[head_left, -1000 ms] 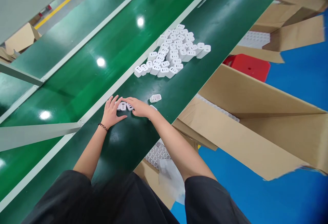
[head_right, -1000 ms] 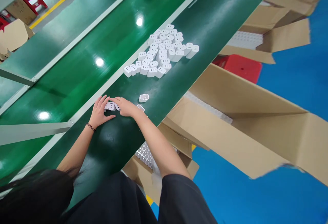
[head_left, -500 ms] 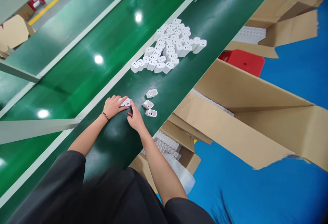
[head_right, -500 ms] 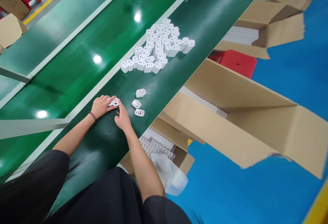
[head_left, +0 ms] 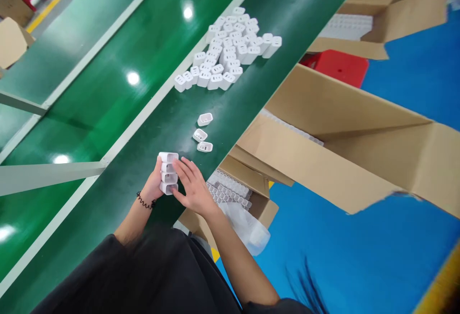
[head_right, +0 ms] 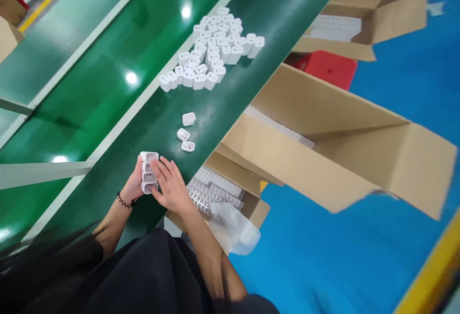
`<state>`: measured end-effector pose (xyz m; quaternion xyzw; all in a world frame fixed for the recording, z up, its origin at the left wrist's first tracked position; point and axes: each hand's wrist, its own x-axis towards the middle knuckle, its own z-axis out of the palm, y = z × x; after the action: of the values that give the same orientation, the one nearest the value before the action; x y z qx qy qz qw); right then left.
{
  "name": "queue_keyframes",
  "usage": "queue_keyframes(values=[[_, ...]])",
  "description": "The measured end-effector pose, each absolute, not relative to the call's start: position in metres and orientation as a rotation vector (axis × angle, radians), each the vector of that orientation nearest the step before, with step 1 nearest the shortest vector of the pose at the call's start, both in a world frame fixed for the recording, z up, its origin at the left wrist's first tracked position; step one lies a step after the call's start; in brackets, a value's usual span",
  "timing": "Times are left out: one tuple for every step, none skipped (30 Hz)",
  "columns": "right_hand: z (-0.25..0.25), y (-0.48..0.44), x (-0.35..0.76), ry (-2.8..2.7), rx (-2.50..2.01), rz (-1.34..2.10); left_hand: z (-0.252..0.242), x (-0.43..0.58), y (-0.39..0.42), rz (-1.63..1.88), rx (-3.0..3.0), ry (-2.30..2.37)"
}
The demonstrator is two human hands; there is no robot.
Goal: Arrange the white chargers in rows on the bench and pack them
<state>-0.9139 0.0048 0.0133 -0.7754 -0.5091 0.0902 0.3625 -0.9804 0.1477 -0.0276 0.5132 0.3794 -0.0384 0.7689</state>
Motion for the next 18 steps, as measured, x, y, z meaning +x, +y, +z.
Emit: queue_keyframes(values=[[0.011, 0.000, -0.918, -1.322, -2.027, 0.256, -0.028, -0.986, 0.137, -0.117, 1.090, 0.829], [0.007, -0.007, -0.923, -1.310, -2.048, 0.276, -0.028, -0.991, 0.127, -0.153, 1.081, 0.835], [0.002, -0.017, -0.930, -1.272, -2.053, 0.291, -0.027, -0.997, 0.117, -0.187, 1.086, 0.840], [-0.003, -0.030, -0.939, -1.214, -2.052, 0.298, -0.025, -1.002, 0.108, -0.222, 1.108, 0.837], [-0.009, -0.046, -0.949, -1.146, -2.053, 0.297, -0.023, -1.007, 0.100, -0.258, 1.141, 0.823], [-0.017, -0.064, -0.962, -1.057, -2.060, 0.300, -0.021, -1.011, 0.094, -0.294, 1.181, 0.797], [-0.025, -0.084, -0.975, -0.955, -2.076, 0.308, -0.021, -1.012, 0.091, -0.321, 1.213, 0.768], [-0.036, -0.104, -0.990, -0.844, -2.108, 0.320, -0.021, -1.012, 0.089, -0.330, 1.273, 0.731], [-0.050, -0.124, -1.004, -0.664, -2.129, 0.352, -0.024, -1.008, 0.089, -0.307, 1.381, 0.683], [-0.067, -0.142, -1.016, -0.463, -2.148, 0.384, -0.029, -1.003, 0.090, -0.248, 1.543, 0.627], [-0.087, -0.159, -1.025, -0.262, -2.167, 0.420, -0.035, -0.996, 0.091, -0.155, 1.751, 0.564], [-0.110, -0.173, -1.030, -0.078, -2.190, 0.461, -0.042, -0.988, 0.091, -0.038, 1.988, 0.496], [-0.137, -0.184, -1.030, 0.090, -2.226, 0.464, -0.049, -0.980, 0.091, 0.077, 2.226, 0.419], [-0.165, -0.192, -1.026, 0.202, -2.257, 0.459, -0.055, -0.973, 0.090, 0.171, 2.432, 0.340], [-0.194, -0.196, -1.017, 0.284, -2.287, 0.450, -0.061, -0.968, 0.089, 0.243, 2.579, 0.275], [-0.223, -0.198, -1.003, 0.346, -2.314, 0.441, -0.066, -0.966, 0.088, 0.302, 2.679, 0.222], [-0.252, -0.197, -0.986, 0.400, -2.340, 0.439, -0.071, -0.965, 0.087, 0.347, 2.739, 0.178], [-0.280, -0.193, -0.967, 0.448, -2.363, 0.443, -0.075, -0.967, 0.088, 0.373, 2.765, 0.146]])
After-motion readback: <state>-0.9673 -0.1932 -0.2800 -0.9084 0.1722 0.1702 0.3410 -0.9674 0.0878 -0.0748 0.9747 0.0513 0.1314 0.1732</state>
